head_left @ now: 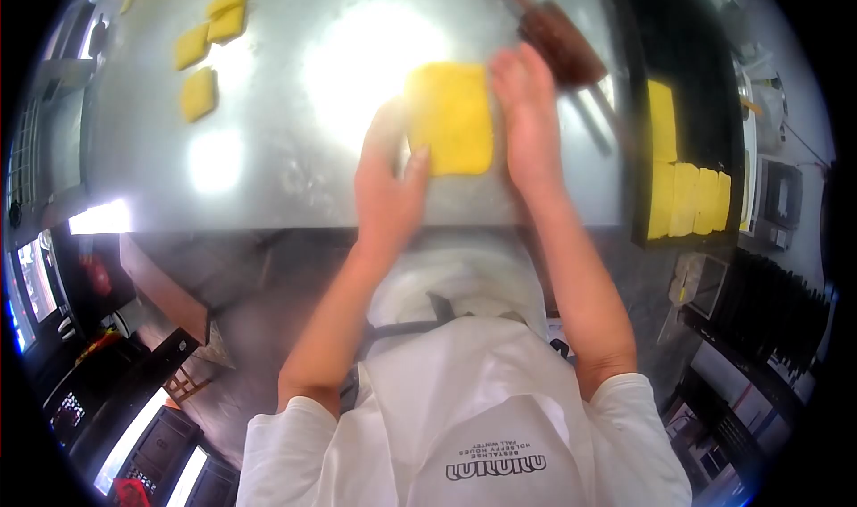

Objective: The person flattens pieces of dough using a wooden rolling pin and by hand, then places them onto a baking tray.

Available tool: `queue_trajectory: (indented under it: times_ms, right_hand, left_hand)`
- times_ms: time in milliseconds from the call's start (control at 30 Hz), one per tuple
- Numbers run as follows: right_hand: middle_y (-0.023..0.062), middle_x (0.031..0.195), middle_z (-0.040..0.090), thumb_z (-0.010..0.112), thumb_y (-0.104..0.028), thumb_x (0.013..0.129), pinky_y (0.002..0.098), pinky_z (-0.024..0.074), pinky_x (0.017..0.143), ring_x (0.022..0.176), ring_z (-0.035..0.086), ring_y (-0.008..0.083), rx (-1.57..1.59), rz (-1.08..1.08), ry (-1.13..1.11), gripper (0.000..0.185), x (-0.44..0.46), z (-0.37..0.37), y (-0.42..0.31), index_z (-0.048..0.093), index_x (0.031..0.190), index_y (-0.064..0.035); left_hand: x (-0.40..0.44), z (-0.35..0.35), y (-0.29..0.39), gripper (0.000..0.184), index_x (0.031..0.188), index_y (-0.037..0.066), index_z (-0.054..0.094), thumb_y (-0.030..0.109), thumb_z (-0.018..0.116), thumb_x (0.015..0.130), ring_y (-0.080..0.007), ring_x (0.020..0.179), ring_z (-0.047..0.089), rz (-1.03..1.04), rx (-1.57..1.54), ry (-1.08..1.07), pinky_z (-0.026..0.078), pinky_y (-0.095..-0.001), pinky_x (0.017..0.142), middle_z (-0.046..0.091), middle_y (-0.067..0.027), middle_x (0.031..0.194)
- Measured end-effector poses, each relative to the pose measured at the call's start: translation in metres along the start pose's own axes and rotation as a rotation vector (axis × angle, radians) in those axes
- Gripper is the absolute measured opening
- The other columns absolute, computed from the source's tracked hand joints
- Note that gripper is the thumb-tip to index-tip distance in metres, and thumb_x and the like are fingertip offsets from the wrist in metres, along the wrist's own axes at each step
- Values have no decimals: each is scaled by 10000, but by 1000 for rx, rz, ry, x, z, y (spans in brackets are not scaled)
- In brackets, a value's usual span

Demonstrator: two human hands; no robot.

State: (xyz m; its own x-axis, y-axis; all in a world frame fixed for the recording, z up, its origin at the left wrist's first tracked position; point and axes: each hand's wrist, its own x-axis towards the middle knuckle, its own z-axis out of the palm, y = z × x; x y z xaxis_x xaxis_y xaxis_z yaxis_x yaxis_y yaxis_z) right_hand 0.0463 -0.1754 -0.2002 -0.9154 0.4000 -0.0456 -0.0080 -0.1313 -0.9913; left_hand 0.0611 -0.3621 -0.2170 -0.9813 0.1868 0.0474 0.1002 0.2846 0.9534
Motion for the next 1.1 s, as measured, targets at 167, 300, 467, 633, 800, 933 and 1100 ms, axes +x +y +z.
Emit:
queue_trajectory:
  times_ms: [167,300,467,633,800,933,1100]
  right_hand:
    - [139,1313,638,759,-189,957,377,497,1045,1226,631,266,-610,-144,6,450,-19,-19,-15,613,1354,-35]
    - [133,1044,673,818,-150,835,420,512,866,1015,641,339,-825,-231,-250,297,-36,-10,-21,658,1058,-37]
    - [143,855,667,876,-220,754,483,497,762,875,621,386,-957,-195,-419,365,-28,8,-14,578,839,-28]
    - [154,782,664,906,-300,721,500,498,699,789,642,390,-1020,-111,-451,427,-19,14,-27,575,771,-36]
    - [162,790,683,917,-329,704,485,513,680,764,662,393,-1099,-3,-462,439,-23,22,-19,607,800,-33]
    - [136,761,664,893,-308,762,439,517,677,718,651,316,-1039,-58,-384,401,-19,18,-29,609,815,-31]
    - [61,709,623,876,-276,837,332,492,613,647,594,142,-874,-4,-217,376,-21,-22,-50,583,821,-42]
  left_hand:
    - [-19,-18,-8,494,1523,-52,493,-27,545,1032,-334,1435,535,228,223,-34,417,-418,1192,539,-245,1545]
    - [-25,-22,-13,448,1478,-48,546,-51,534,1030,-305,1319,637,170,161,27,488,-389,1117,643,-233,1424]
    - [-30,-14,-3,389,1405,-50,610,-68,553,1021,-264,1213,694,81,148,65,540,-353,1033,711,-212,1299]
    - [-33,-12,-10,379,1375,-41,632,-78,581,1002,-281,1167,705,194,223,85,557,-348,983,702,-217,1300]
    - [-41,-17,-17,378,1352,-29,643,-87,590,982,-352,1183,690,341,309,97,558,-390,984,681,-235,1320]
    - [-42,-16,-11,391,1347,-27,647,-83,605,962,-406,1214,657,267,203,88,522,-438,1037,665,-231,1349]
    - [-44,-24,-13,500,1433,17,603,57,694,942,-424,1307,579,438,437,-64,461,-501,1114,614,-190,1449]
